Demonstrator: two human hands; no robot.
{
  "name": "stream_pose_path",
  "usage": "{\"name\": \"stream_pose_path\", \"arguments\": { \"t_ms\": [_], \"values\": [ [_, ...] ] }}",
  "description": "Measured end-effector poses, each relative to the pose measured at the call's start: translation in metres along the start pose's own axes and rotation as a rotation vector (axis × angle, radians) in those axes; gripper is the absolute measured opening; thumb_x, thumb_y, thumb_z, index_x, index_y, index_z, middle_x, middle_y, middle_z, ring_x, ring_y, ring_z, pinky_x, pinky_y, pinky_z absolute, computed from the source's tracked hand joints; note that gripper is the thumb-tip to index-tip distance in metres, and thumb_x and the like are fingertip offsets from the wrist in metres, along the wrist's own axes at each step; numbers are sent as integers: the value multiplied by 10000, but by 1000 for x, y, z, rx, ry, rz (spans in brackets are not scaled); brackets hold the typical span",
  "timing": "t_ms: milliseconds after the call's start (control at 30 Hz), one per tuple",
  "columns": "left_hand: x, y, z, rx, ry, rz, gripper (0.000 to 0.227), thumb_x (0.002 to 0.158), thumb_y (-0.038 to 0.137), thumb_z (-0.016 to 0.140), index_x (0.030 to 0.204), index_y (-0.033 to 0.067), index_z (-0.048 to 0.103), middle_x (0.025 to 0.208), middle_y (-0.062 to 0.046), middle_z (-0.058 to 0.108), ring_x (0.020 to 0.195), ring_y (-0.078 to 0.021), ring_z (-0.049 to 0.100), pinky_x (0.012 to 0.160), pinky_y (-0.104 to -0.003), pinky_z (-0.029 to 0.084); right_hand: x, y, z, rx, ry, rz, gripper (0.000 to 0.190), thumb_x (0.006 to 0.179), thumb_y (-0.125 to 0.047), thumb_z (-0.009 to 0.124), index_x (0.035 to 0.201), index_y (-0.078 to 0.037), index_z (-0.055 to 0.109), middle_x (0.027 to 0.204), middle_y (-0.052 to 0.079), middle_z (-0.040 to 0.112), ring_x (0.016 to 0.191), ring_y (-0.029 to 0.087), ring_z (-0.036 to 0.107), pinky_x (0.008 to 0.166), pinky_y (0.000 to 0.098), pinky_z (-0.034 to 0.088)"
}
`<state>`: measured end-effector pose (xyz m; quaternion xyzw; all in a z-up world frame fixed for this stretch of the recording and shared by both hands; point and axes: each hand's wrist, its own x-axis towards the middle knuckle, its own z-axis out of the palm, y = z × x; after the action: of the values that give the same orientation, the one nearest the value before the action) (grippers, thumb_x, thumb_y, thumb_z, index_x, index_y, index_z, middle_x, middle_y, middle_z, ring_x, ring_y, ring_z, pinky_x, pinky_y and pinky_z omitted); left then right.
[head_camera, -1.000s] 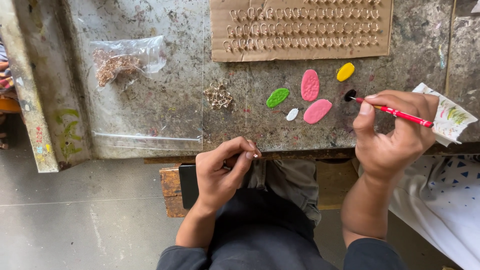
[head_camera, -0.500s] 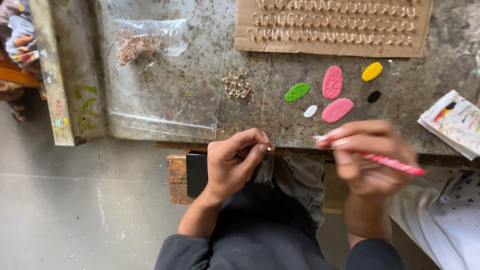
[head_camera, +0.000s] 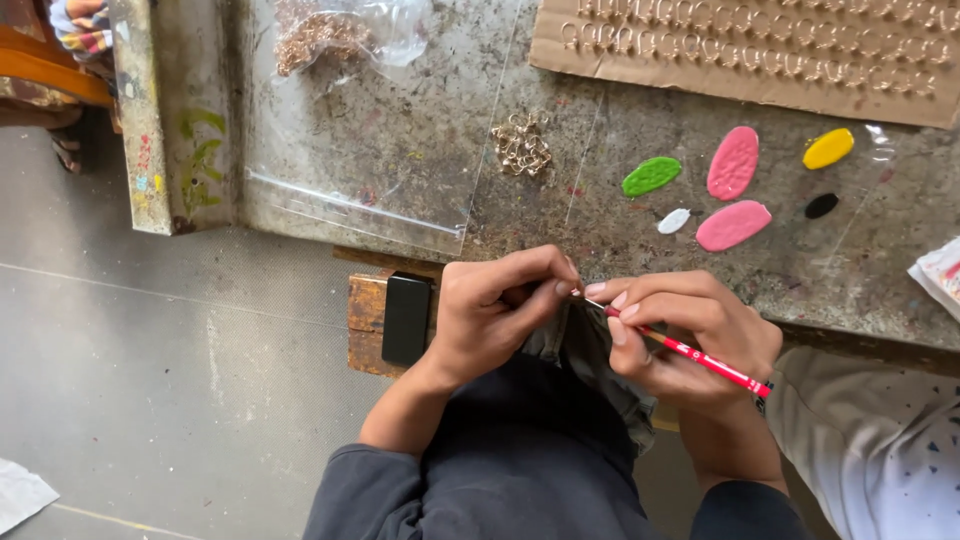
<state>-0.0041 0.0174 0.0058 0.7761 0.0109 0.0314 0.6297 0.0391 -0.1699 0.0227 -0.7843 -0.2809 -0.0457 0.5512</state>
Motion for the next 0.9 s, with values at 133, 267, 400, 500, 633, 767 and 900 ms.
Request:
{"name": "stream_pose_path", "arguments": {
  "t_ms": [133,267,400,500,633,767,900],
  "values": [
    [-1,-3,1,2,14,-12,69,993,40,680,965,103,674,778,64,605,538,-31,377,526,-177,339,0,2,0,-34,-4,-62,75,942,-40,685,921,-44,614,893,128,715,830,211,805,747,220,593],
    [-2,-5,1,-2,19,10,52,998,42,681,991,93,687,804,54,644,541,-31,414,529,-176,369,-5,10,-3,-28,-48,-54,85,937,-30,708,955,-46,626,937,139,722,873,238,811,768,241,606],
    [-2,-5,2,4,27,9,53,993,39,682,990,91,692,776,51,642,530,-20,438,522,-171,385,-6,15,-4,25,-76,-73,96,925,-32,715,967,-34,628,946,153,715,889,273,822,764,250,630],
    [-2,-6,2,10,28,14,53,993,40,682,993,93,691,789,52,642,534,-24,426,522,-172,380,-6,15,-3,50,-63,-78,106,921,-37,718,967,-14,625,939,177,706,881,297,819,775,279,655],
    [-1,-5,1,-3,13,3,57,995,40,673,990,94,688,787,51,640,535,-25,445,529,-169,385,-6,11,-2,44,-56,-42,99,920,0,711,963,-19,624,942,170,702,880,297,820,779,272,643],
    [-1,-6,1,5,14,9,54,991,39,674,991,91,690,793,46,648,545,-33,472,535,-174,406,-3,5,-2,4,-59,-36,86,941,-62,698,969,-23,627,948,172,715,880,281,817,789,272,643],
    [-2,-6,1,12,22,11,63,982,30,681,995,89,696,785,44,649,542,-33,482,533,-175,416,-3,6,0,-17,-39,-49,66,948,-48,689,960,-32,626,940,160,721,871,261,817,766,252,625]
  ]
}}
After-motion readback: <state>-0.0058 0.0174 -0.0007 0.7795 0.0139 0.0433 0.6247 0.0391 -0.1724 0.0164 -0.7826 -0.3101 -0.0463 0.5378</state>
